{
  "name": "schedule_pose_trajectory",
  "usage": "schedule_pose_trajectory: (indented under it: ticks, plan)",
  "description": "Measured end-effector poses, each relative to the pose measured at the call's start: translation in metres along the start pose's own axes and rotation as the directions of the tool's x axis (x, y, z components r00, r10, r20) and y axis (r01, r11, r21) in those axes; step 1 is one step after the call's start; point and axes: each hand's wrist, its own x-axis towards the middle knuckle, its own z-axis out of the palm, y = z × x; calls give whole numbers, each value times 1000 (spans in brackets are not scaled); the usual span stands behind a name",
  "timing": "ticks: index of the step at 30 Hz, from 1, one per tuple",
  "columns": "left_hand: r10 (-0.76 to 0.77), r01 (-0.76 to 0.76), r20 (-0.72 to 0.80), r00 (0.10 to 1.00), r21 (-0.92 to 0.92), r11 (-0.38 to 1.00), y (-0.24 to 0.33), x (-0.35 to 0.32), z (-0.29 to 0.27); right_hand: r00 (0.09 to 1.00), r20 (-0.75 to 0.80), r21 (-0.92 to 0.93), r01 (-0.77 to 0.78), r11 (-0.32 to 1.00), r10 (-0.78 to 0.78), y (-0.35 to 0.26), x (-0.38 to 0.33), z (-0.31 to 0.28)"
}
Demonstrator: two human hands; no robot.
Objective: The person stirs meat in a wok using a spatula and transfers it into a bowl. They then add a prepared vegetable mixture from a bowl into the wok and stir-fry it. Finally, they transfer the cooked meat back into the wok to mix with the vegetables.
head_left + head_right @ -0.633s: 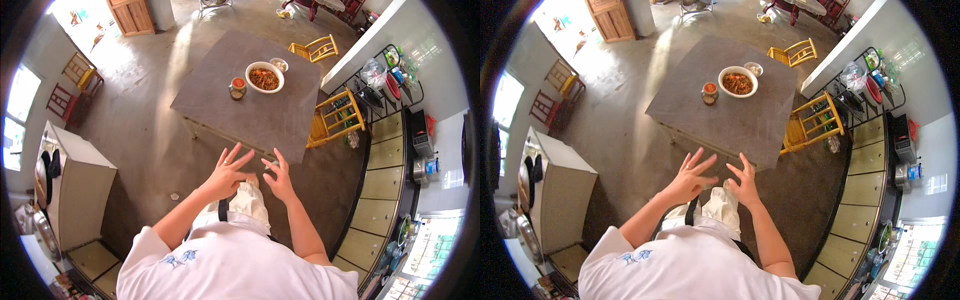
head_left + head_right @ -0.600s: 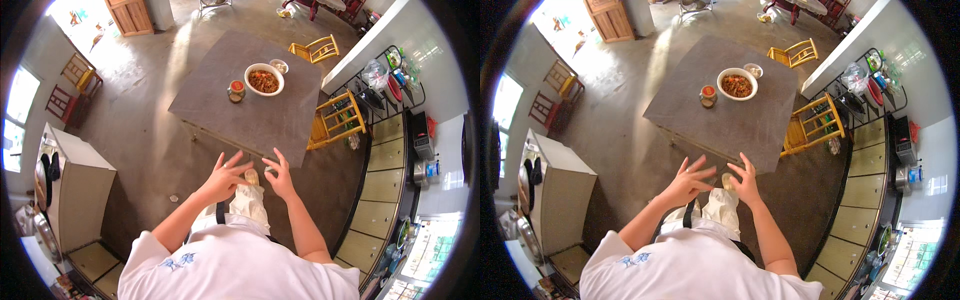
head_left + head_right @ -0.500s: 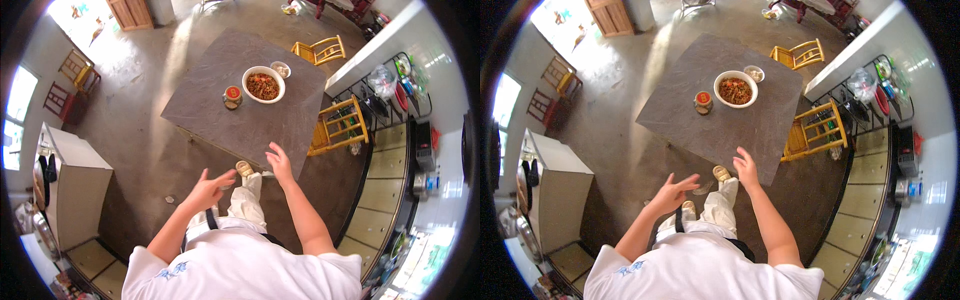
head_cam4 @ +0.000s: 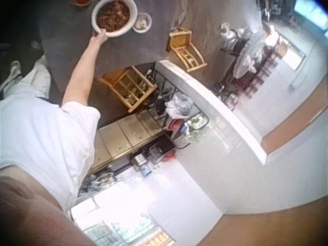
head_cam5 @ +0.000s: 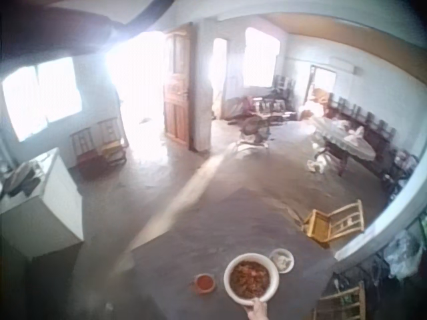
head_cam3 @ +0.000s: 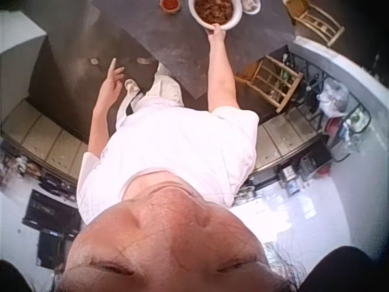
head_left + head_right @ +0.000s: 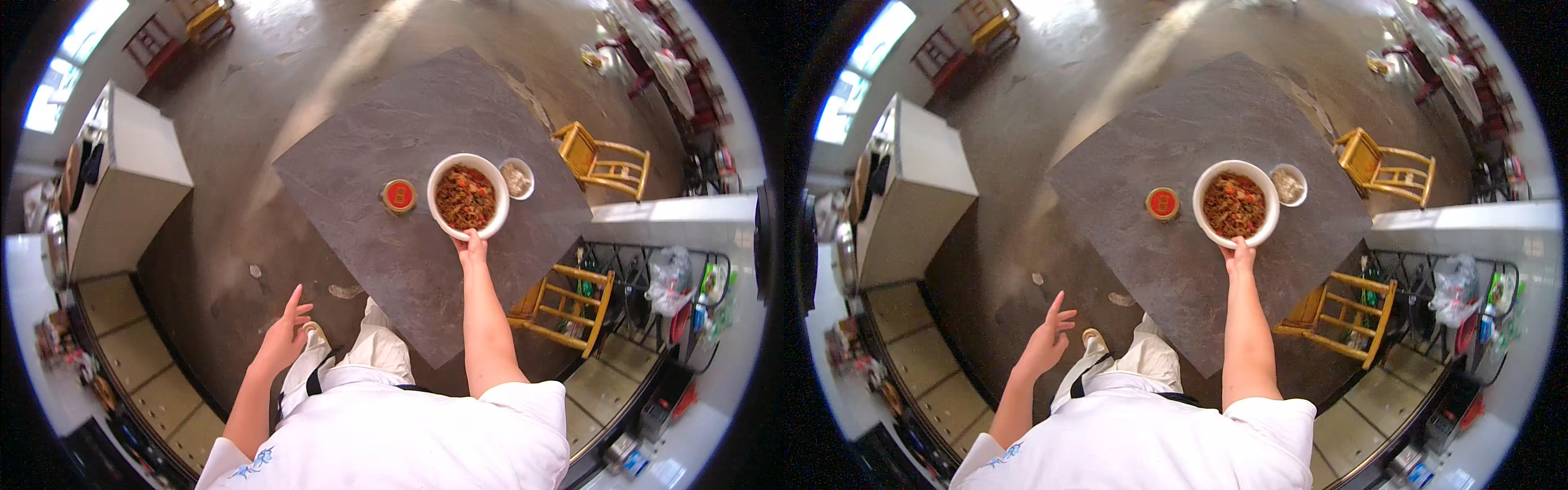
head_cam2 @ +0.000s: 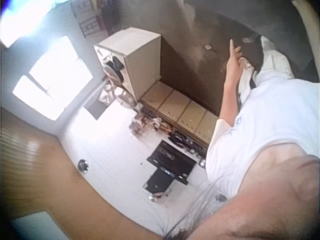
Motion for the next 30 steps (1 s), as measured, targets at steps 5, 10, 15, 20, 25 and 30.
schedule_pose_trajectory:
  ticks: [5,10,15,20,25,30]
  plan:
    - [60,-105,-241,969,-178,978,-38,-34,12,994,42,66,-103,992,100,-2,-53,-51]
    - [-4,-115,-426,905,-253,961,-97,-89,25,980,145,-329,-84,941,138,-10,-156,-88]
    - [-16,-177,-557,830,-290,940,-184,-172,42,911,378,-644,131,754,164,59,-287,-33]
    - [-99,-224,-679,728,-371,901,-296,-282,54,709,587,-727,248,640,391,193,-418,29]
    - [-294,-309,-661,691,-638,705,-363,-412,49,437,581,-810,229,540,687,339,-537,72]
    - [-436,-453,-728,530,-677,580,-429,-495,40,273,392,-902,303,308,878,463,-668,122]
